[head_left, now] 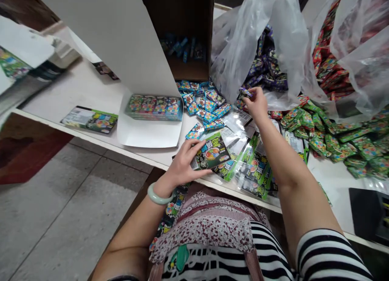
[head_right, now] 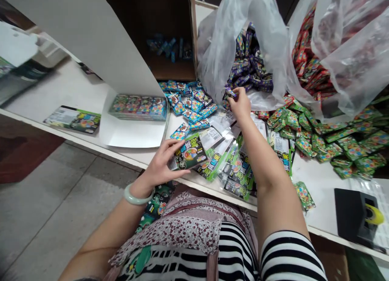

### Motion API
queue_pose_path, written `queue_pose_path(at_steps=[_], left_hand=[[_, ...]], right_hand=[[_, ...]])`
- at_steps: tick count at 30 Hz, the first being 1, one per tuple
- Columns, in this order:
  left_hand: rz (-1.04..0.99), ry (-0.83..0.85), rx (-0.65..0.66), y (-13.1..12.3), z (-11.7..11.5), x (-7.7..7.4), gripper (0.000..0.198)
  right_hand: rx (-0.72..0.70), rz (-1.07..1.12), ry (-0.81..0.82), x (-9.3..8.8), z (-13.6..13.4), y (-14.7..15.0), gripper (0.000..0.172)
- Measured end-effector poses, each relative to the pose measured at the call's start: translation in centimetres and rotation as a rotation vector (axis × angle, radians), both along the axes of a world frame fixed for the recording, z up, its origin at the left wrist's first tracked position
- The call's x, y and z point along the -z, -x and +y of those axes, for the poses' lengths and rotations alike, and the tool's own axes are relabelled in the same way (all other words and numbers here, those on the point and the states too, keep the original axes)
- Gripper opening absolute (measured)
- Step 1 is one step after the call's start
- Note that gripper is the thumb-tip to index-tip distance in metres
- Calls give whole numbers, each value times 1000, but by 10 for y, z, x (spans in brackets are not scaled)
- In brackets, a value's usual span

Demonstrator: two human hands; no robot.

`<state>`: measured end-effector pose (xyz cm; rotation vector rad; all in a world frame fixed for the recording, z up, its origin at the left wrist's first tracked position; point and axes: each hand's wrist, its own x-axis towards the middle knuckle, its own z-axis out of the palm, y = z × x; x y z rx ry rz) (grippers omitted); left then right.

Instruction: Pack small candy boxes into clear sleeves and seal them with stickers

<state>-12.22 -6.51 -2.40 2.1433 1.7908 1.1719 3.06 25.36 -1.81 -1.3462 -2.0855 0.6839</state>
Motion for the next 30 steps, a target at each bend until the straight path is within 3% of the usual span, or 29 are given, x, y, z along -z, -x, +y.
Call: queue_pose_path(at_steps=[5, 9, 13, 18, 20, 24, 27, 30], left_hand=[[5, 0, -22, 7, 1, 1, 90], [13, 1, 17, 1, 2, 1, 90], [34, 27, 23, -3, 1, 1, 89], [42, 30, 28, -5, 1, -1, 88], [48, 26, 31, -5, 3, -1, 88], [54, 28, 31, -7, 3, 3, 87], [48, 39, 23, -8, 1, 6, 87], [48, 50, 37, -9, 0, 4, 88]], right_hand=[[26, 373, 304, -13, -21, -51, 26], [1, 501, 494, -22, -50, -83, 27], [-35, 435, 534, -19, -71, -105, 30], [125, 469, 511, -3, -90, -127, 31], [122, 375, 429, -2, -100, -140, 30], [-73, -142, 203, -13, -130, -170, 38], [-74, -446, 211, -28, -151, -183, 31], [-125, -576, 196, -39, -158, -189, 44]])
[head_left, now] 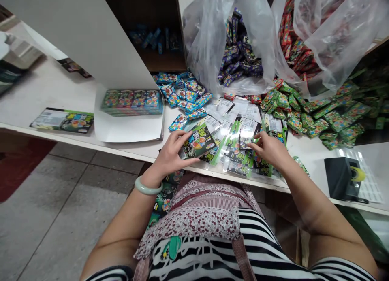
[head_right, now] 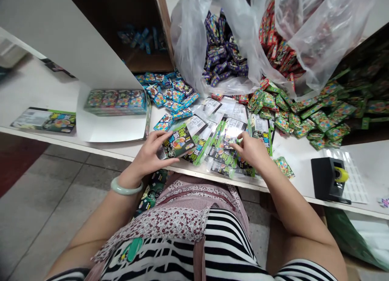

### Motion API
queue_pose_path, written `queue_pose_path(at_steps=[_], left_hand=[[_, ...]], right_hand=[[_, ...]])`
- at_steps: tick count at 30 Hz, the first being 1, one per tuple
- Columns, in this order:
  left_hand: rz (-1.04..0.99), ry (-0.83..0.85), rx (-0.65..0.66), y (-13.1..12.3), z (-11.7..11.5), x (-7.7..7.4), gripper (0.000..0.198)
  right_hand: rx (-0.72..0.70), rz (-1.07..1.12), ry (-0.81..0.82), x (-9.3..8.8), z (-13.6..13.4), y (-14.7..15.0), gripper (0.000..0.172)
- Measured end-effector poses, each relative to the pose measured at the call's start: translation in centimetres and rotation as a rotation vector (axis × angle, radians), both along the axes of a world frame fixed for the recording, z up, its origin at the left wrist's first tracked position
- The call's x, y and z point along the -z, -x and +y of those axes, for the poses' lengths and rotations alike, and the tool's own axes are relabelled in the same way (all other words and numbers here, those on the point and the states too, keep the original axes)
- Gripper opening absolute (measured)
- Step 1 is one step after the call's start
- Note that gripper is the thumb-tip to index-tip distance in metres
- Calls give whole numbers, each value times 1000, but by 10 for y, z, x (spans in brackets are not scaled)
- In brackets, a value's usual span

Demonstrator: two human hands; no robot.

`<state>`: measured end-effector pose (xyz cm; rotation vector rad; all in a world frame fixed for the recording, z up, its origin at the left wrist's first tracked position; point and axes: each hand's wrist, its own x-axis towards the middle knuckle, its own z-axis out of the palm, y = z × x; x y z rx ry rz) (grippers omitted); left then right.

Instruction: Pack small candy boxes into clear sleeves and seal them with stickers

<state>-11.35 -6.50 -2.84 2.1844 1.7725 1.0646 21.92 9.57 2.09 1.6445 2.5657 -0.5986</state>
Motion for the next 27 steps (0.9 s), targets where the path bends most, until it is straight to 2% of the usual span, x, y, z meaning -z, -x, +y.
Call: queue_pose_path(at_steps=[2, 5, 7, 10, 13, 15, 20, 24, 27], left_hand=[[10, 14, 25, -1, 0, -2, 87], [27, 35, 87, -4, 1, -5, 87], [37, 34, 115, -6, 2, -6, 89], [52, 3, 115, -8, 3, -5, 92], [58, -32, 116, -9, 5, -6, 94], [55, -45, 142, -10, 7, -6, 95], [44, -52, 206, -13, 11, -4, 97], [84, -37, 226, -15, 8, -1, 97], [79, -36, 256, -19, 7, -1, 97]], right_hand=[[-159, 11, -81, -2, 4, -1, 61], [-410, 37, -135, 7, 15, 2, 90], [-457, 28, -97, 14, 19, 4, 86], [-421, 136, -144, 16, 15, 8, 71], [-496, 379, -244, 1, 3, 13, 72], [-576, 449, -295, -12, -6, 19, 73], [-626, 314, -376, -26, -19, 39, 74], [-792, 203, -250, -29, -21, 41, 67], [-865, 202, -153, -30, -18, 40, 64]])
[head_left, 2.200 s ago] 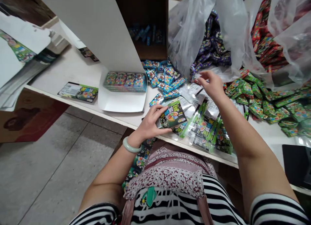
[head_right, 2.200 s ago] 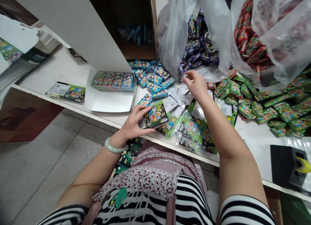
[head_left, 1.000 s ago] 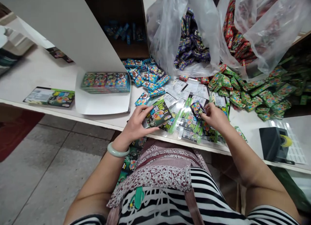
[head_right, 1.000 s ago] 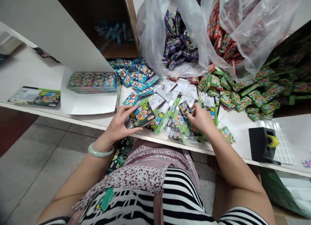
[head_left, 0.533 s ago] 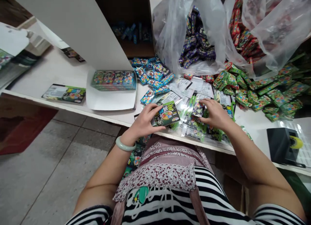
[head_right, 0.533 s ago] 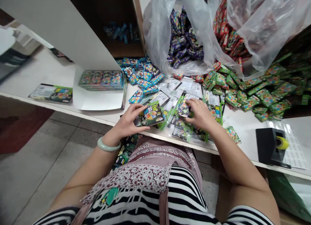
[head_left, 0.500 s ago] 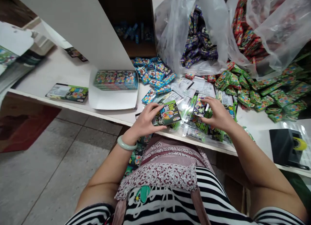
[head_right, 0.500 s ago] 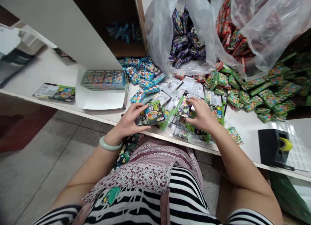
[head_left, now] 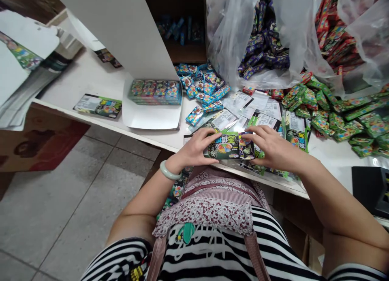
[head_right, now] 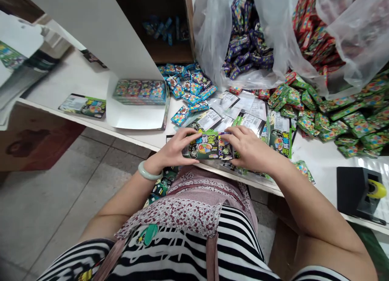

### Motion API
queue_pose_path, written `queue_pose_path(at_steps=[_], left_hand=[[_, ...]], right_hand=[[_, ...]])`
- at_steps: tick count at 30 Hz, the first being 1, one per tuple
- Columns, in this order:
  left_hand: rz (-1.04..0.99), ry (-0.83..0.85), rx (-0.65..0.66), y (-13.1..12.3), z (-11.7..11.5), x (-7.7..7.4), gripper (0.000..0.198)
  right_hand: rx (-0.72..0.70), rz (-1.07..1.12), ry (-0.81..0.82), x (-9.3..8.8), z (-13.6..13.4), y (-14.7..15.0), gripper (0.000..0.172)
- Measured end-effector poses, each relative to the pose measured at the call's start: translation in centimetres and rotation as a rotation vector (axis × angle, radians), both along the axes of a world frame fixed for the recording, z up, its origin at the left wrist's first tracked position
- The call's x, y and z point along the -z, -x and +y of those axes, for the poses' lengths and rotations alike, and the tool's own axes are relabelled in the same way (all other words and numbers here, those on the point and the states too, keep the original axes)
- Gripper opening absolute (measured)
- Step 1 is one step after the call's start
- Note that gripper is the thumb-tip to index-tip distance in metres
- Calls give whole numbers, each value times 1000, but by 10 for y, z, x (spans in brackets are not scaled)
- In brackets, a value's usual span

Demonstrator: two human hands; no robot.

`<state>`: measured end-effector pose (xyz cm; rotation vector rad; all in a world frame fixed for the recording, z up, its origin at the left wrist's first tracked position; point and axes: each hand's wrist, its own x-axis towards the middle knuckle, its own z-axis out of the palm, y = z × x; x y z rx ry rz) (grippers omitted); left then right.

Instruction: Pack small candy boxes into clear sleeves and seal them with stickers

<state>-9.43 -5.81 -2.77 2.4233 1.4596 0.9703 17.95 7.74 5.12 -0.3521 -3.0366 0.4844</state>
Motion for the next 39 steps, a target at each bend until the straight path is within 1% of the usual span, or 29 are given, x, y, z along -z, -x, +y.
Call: queue_pose_path(at_steps=[2, 4, 6, 7, 9, 11, 13, 14, 15, 17, 18, 19, 20, 22, 24, 26, 27, 29, 32, 34, 36, 37, 39], left_hand=[[-20, 4, 8, -3, 0, 0, 97], [-34, 4, -4, -3, 0, -1, 97], [-43, -8, -49, -1, -1, 0, 97], [-49, -17, -77, 1, -1, 0, 97], [-62, -26, -119, 4, -3, 1, 98], [-76, -26, -127, 6, -5, 1, 97], [-96, -24, -123, 9, -7, 0, 96], [-107, -22, -129, 11, -8, -1, 95], [-114, -19, -143, 14, -10, -2, 95], [-110, -18, -188, 22, -14, -6, 95], [-103, -17, -212, 27, -18, -8, 94], [-96, -18, -234, 31, -21, -10, 94], [-89, -18, -250, 35, -24, -12, 94], [-80, -15, -268, 39, -30, -14, 94], [-74, -11, -276, 40, -35, -12, 95], [-80, -5, -282, 41, -38, -9, 95], [-86, -1, -287, 41, -39, -7, 94], [-96, 5, -297, 43, -40, -5, 94], [-100, -1, -303, 47, -40, -4, 94], [-96, -12, -307, 49, -41, -5, 94], [-86, -21, -318, 49, -41, -5, 93], [-78, -24, -327, 49, -41, -4, 93], [-54, -35, -352, 46, -39, -2, 93]], right_hand=[[-21, 5, 71, 1, 3, 2, 66], [-18, 40, 139, 3, 5, 7, 72], [3, 110, 180, 6, 5, 13, 77], [21, 150, 183, 8, 3, 15, 75], [54, 206, 171, 9, -2, 20, 61], [63, 224, 182, 11, -9, 26, 46], [53, 248, 259, 13, -10, 34, 41], [75, 286, 317, 16, -7, 39, 39], [130, 351, 376, 21, 0, 47, 36], [321, 504, 457, 34, 20, 71, 29], [434, 563, 469, 42, 33, 86, 29], [522, 565, 448, 51, 47, 103, 28], [552, 489, 415, 59, 60, 121, 27], [569, 253, 305, 74, 81, 154, 28], [591, 55, 191, 83, 93, 178, 39], [599, -51, 135, 88, 97, 190, 51], [593, -71, 127, 89, 98, 193, 53], [572, -60, 137, 90, 97, 192, 52], [560, 21, 258, 89, 97, 185, 43], [556, 134, 392, 85, 97, 173, 36], [566, 284, 562, 78, 92, 154, 31], [576, 355, 662, 73, 88, 142, 31], [606, 469, 841, 62, 75, 114, 38]])
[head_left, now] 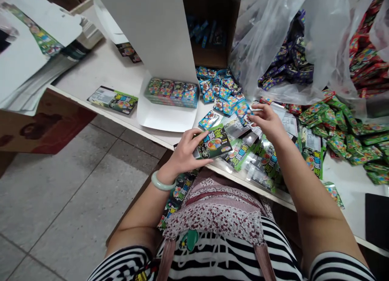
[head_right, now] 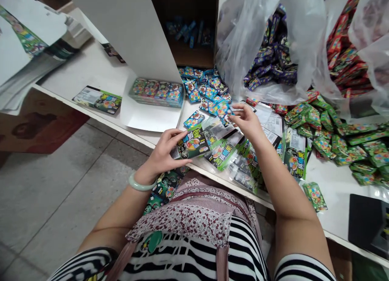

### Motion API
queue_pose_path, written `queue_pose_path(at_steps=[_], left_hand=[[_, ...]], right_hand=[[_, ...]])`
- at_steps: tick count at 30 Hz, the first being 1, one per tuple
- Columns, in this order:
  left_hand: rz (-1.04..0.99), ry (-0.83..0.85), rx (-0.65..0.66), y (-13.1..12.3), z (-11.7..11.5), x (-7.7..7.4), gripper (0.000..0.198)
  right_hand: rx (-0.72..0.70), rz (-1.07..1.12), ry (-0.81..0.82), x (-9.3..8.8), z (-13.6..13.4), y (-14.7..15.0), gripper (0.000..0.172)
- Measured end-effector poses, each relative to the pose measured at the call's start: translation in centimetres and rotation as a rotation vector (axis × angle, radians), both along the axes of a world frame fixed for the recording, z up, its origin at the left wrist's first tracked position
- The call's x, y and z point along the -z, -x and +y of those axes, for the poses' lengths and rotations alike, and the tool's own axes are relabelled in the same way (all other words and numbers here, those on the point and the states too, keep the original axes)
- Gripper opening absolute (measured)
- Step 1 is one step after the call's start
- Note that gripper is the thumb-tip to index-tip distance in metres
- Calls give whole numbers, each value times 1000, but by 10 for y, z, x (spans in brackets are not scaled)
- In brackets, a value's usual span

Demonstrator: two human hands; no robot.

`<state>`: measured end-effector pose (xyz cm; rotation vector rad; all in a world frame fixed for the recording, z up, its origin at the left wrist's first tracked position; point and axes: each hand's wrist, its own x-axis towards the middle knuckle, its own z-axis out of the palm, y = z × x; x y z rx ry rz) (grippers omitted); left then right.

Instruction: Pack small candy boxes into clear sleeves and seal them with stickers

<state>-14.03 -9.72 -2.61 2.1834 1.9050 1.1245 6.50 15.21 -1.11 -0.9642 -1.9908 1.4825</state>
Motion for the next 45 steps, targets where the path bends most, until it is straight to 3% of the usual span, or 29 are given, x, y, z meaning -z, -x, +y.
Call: queue_pose_path(at_steps=[3, 8, 11, 15, 19, 25, 30, 35, 39, 42, 45], left_hand=[[33, -19, -31, -10, 9, 5, 96], [52, -45, 18, -34, 26, 8, 96], [58, -22, 79, -42, 29, 5, 96], [65, -6, 132, -44, 29, -2, 97], [70, -25, 179, -48, 33, -7, 98], [46, -52, 127, -58, 34, -6, 97], [41, -50, 109, -67, 32, -4, 95], [-33, -12, 12, -71, 33, -6, 95], [-144, 30, 34, -80, 38, -13, 108], [-363, 74, 77, -96, 43, -13, 87], [-606, 116, 119, -115, 43, -6, 54]], right_hand=[[54, 105, 16, -16, -28, -38, 44], [92, 76, -227, -24, -67, -70, 59], [44, -8, -275, -24, -75, -80, 67], [-9, -34, -256, -28, -76, -93, 62], [32, -21, -262, -35, -79, -99, 64], [-139, -117, -190, -49, -78, -106, 58], [-259, -123, -165, -41, -74, -96, 59], [-75, -63, -262, -29, -90, -83, 46], [-43, -104, -199, -34, -99, -87, 50], [-14, -76, -152, -43, -95, -99, 41], [-116, -143, -208, -50, -91, -113, 39]])
